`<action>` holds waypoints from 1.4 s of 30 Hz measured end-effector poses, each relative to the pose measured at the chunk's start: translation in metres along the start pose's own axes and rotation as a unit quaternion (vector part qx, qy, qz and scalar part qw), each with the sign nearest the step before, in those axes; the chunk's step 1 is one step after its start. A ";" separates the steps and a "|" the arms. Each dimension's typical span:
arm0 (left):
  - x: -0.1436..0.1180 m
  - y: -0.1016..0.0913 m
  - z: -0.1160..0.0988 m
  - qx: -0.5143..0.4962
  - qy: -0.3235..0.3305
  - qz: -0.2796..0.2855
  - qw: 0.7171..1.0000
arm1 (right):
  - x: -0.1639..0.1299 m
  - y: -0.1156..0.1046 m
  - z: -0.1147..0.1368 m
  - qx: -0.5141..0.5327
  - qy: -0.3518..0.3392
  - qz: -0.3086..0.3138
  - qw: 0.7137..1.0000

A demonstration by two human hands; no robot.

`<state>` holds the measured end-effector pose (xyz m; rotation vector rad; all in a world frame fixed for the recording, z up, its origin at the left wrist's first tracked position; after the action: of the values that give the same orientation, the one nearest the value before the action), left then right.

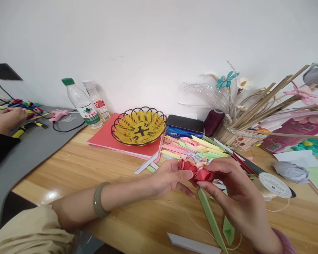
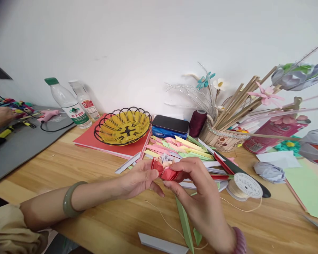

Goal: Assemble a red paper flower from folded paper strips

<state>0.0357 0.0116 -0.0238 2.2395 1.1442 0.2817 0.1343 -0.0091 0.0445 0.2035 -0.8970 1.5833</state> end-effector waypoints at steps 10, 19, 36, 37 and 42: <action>0.002 0.002 -0.007 -0.032 -0.009 0.031 0.999 | -0.004 -0.001 -0.004 0.033 0.018 -0.015 0.999; 0.006 -0.010 -0.029 0.093 0.101 -0.006 0.991 | -0.002 -0.001 -0.017 0.025 0.078 -0.012 0.997; 0.006 -0.021 -0.038 0.264 0.173 -0.049 0.948 | -0.003 0.013 -0.042 0.181 0.227 0.016 0.957; 0.007 -0.022 -0.037 0.269 0.169 -0.051 0.947 | -0.002 0.013 -0.041 0.182 0.227 0.014 0.957; 0.007 -0.019 -0.029 0.283 0.129 -0.047 0.949 | -0.004 0.014 -0.046 0.153 0.245 0.012 0.957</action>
<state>0.0143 0.0377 -0.0121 2.6840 1.6315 0.2327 0.1389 0.0177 0.0045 0.0109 -0.2689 1.6878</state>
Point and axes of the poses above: each hand's wrist, its own x-axis towards the middle knuckle, its own y-axis out of the palm, z = x × y, the point moved 8 cm from there along x, towards the middle knuckle, and after that the axes turned 1 degree about x, right-handed, at the moved point
